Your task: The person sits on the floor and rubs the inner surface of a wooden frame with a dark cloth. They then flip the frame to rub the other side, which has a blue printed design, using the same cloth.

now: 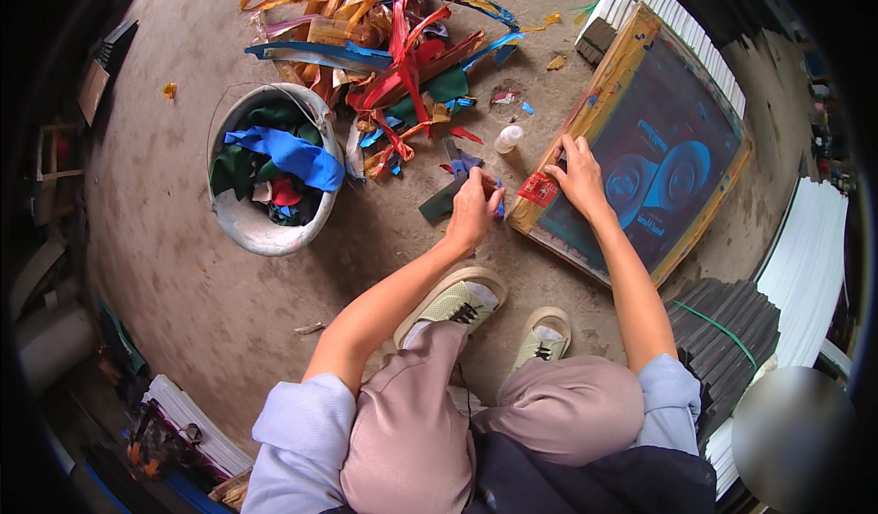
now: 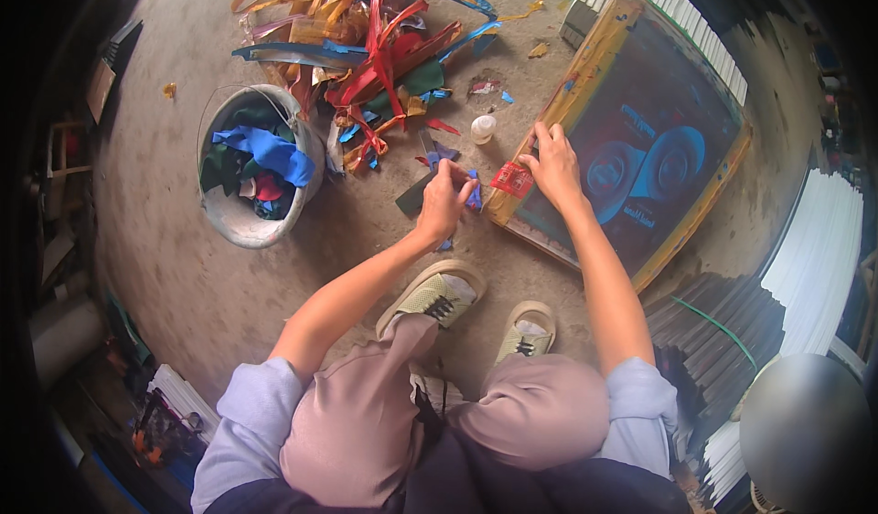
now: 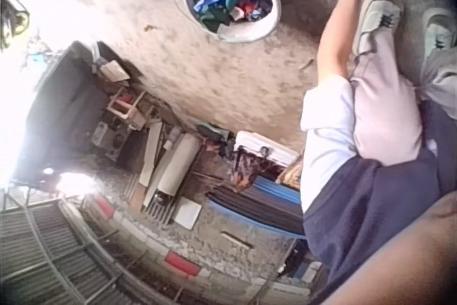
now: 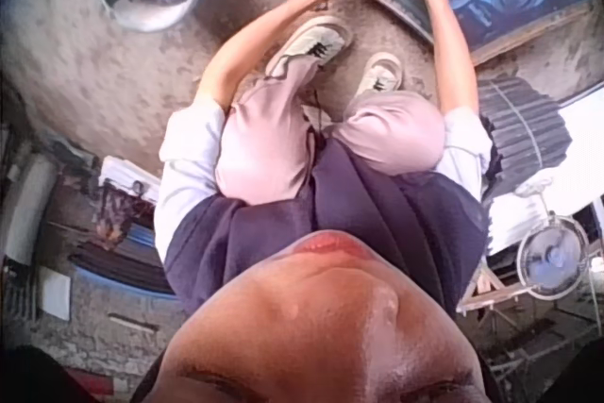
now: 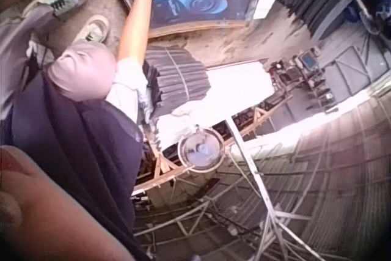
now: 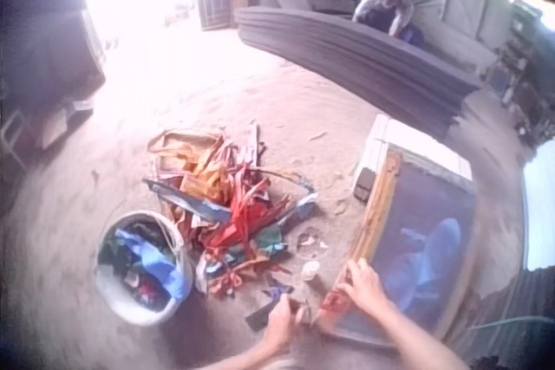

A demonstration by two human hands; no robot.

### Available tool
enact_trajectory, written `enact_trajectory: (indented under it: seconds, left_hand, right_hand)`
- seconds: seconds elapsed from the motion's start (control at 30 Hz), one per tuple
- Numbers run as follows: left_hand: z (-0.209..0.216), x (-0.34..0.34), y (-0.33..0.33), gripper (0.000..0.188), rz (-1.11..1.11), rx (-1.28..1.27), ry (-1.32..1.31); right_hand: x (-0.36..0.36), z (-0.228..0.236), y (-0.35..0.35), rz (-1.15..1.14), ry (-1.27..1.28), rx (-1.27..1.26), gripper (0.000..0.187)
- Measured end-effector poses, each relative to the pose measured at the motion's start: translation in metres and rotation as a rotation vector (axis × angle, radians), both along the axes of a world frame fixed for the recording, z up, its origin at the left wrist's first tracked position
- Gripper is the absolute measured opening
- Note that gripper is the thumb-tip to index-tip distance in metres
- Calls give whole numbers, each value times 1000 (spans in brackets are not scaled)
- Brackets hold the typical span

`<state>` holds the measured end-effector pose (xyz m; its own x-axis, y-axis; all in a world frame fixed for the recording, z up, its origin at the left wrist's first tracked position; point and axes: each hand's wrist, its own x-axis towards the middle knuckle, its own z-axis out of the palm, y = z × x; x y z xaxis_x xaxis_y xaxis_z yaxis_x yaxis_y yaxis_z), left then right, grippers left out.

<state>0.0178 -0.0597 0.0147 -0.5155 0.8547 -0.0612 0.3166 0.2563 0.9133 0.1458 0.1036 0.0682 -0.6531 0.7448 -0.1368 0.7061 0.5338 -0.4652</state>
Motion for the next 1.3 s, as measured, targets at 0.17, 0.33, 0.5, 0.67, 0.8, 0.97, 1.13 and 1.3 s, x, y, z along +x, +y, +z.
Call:
enact_trajectory:
  seconds: [0.17,0.33,0.5,0.67,0.8,0.97,1.13,1.3]
  left_hand:
    - [4,10,16,44,-66,197,192]
    - [20,12,51,17,-74,-17,-13]
    - [16,9,36,16,-304,242,256]
    - [16,-1,31,15,-428,397,427]
    - [20,1,13,18,-544,396,448]
    - [16,-44,-34,17,-322,245,394]
    - [26,-44,-12,31,-225,164,365]
    - [30,7,34,46,-266,-114,295]
  right_hand:
    - [7,1,1,58,53,-38,41]
    - [8,-3,-1,52,54,-57,40]
    - [9,1,0,31,48,-67,39]
    - [5,4,0,3,25,-77,37]
    - [5,3,-1,6,41,-68,37]
    - [7,2,1,2,61,-100,38]
    - [10,0,1,22,37,-68,37]
    - [7,-1,-2,27,20,-69,38]
